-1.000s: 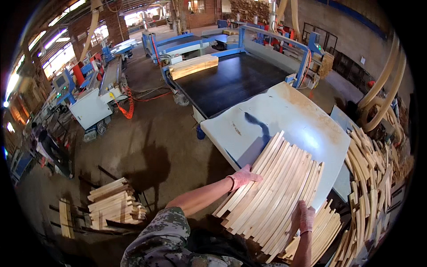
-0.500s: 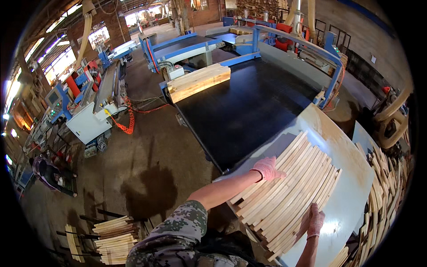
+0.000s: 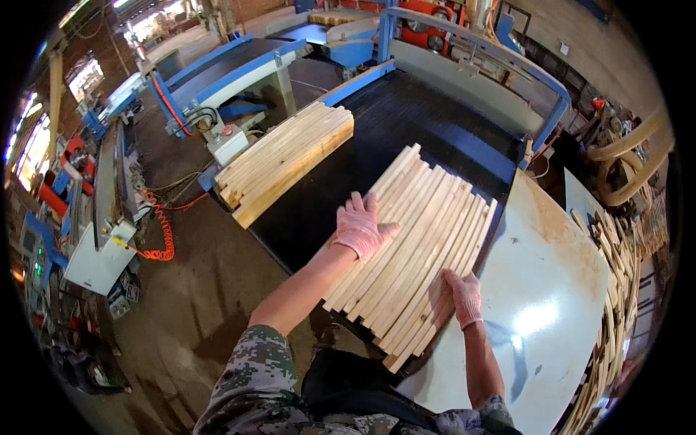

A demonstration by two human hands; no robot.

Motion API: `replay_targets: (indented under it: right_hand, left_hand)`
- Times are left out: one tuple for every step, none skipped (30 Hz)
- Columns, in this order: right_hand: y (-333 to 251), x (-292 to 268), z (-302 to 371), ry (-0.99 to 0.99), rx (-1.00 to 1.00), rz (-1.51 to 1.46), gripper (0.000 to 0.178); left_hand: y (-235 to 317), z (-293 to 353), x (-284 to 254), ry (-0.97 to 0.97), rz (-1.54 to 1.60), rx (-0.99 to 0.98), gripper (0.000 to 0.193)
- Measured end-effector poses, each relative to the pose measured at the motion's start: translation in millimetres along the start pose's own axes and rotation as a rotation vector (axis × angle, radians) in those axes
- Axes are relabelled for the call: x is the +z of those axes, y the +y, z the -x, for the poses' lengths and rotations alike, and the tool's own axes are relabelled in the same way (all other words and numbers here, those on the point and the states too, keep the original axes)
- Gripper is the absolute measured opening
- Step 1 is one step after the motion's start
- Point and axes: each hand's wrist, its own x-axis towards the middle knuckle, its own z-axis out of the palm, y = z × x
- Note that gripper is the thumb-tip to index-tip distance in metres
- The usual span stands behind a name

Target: The person picks up stacks of thin wooden slats from a metal table and places them onto a conveyor belt. The person repeatedly gathers the wood pieces, aligns them, and moves them to the conveyor for processing.

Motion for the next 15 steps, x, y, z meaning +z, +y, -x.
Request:
replay_targets:
  right_hand:
    - [-19.3, 35.0, -2.6, -0.018, -0.009, -0.055, 0.048]
    - [-26.1, 57.1, -15.3, -0.052, -0.009, -0.06, 0.051]
    - [-38.7, 77.3, -17.8, -0.059, -0.006, -0.029, 0.053]
    - [-44.1, 97.9, -22.1, -0.079, -0.029, -0.07, 0.054]
    - [-54.6, 119.5, -27.2, -0.091, -0.059, -0.117, 0.055]
    - [-56.7, 138.5, -28.1, -0.1, -0.092, -0.115, 0.056]
    - [-60.9, 154.0, -27.0, -0.111, -0.125, -0.113, 0.057]
    - [-73.1, 174.8, -33.1, -0.083, -0.103, 0.07, 0.059]
    - [-83.1, 196.6, -39.7, -0.036, -0.15, 0.176, 0.061]
    - [-78.0, 213.7, -45.6, -0.003, -0.119, 0.105, 0.06]
    - [-68.3, 221.0, -50.5, 0.052, -0.094, 0.042, 0.058]
    - [-62.7, 227.9, -51.7, 0.104, -0.124, 0.04, 0.057]
    - [-60.0, 232.8, -54.8, 0.171, -0.159, 0.038, 0.056]
    - [-68.8, 235.2, -49.8, 0.215, -0.136, 0.089, 0.054]
    - [-73.6, 232.5, -41.8, 0.288, -0.107, 0.144, 0.052]
  left_hand:
    - [-30.7, -17.5, 4.5, 0.055, -0.049, 0.006, 0.112]
    - [-53.5, -39.6, 2.9, 0.04, -0.063, 0.025, 0.111]
    - [-73.0, -50.7, 2.6, 0.063, -0.115, 0.041, 0.112]
    - [-93.8, -59.7, 1.4, 0.072, -0.133, 0.051, 0.112]
    - [-113.4, -72.4, -10.7, 0.09, -0.154, 0.07, 0.113]
    - [-132.8, -77.6, -12.1, 0.094, -0.158, 0.064, 0.113]
    - [-149.0, -81.0, -14.2, 0.099, -0.162, 0.058, 0.114]
    - [-164.0, -92.5, -27.4, 0.047, -0.243, 0.037, 0.112]
    - [-182.1, -111.0, -40.0, 0.019, -0.257, 0.061, 0.111]
    - [-194.2, -119.9, -40.6, 0.042, -0.253, 0.059, 0.11]
    - [-195.8, -125.9, -34.9, 0.069, -0.235, 0.075, 0.109]
    - [-197.0, -124.8, -37.0, 0.068, -0.22, 0.09, 0.107]
    - [-196.0, -126.3, -37.4, 0.073, -0.202, 0.118, 0.105]
    - [-197.2, -127.3, -41.1, 0.039, -0.213, 0.124, 0.104]
    - [-192.7, -127.6, -37.3, 0.008, -0.214, 0.16, 0.103]
